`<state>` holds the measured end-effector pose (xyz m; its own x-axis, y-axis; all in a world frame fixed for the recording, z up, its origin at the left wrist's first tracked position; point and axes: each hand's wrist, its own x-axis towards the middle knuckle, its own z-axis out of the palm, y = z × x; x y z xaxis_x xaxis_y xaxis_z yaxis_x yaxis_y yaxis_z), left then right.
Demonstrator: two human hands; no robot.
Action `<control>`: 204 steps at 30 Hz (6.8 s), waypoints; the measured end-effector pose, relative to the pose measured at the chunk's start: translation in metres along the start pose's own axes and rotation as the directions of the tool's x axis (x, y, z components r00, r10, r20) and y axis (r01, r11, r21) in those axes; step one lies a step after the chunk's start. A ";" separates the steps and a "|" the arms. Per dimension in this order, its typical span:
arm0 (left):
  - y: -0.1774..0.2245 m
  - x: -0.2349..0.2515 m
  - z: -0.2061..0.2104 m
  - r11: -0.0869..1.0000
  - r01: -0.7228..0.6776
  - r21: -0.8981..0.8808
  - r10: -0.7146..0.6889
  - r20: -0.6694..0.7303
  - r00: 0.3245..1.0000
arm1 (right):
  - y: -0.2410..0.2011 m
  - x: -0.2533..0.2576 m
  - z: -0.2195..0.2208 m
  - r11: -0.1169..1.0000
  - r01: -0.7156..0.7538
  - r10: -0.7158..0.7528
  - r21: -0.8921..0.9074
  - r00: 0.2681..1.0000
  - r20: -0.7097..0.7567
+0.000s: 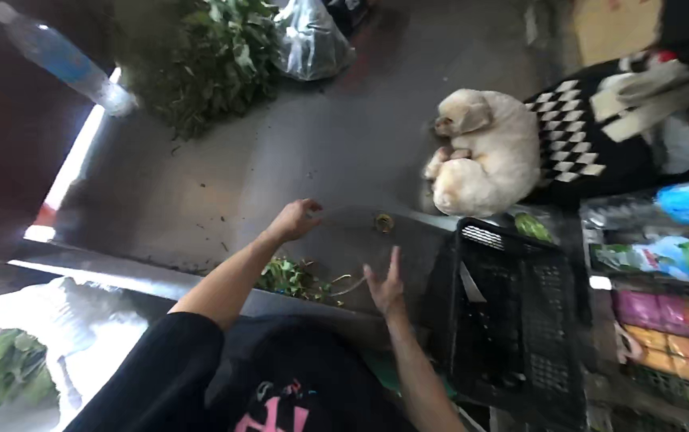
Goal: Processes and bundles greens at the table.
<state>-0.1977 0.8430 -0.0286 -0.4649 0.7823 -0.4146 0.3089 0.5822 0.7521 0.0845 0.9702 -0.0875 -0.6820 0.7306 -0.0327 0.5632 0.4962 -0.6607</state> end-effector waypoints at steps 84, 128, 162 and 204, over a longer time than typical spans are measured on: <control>-0.234 -0.118 -0.153 0.888 -0.185 0.422 0.334 -0.313 0.889 | -0.311 0.293 0.297 0.911 0.404 -0.365 -0.080 0.882 0.298; -0.149 -0.204 -0.036 0.869 0.450 0.206 -0.393 -0.266 0.880 | -0.143 -0.067 0.065 0.908 -0.244 0.345 -0.340 0.897 0.276; -0.165 -0.459 -0.146 0.880 -0.014 -0.474 -0.412 -0.778 0.474 | -0.506 -0.195 0.201 0.792 0.456 -0.610 0.405 0.594 0.525; -0.134 -0.542 0.162 0.312 0.526 -0.791 -0.941 -0.332 0.058 | -0.385 0.157 0.341 0.660 0.704 -0.690 0.263 0.430 0.583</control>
<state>0.1473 0.3770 0.0123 -0.5934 -0.5760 -0.5622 -0.8049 0.4177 0.4215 -0.3983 0.7335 -0.0938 -0.9535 -0.3014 0.0049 -0.2305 0.7185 -0.6563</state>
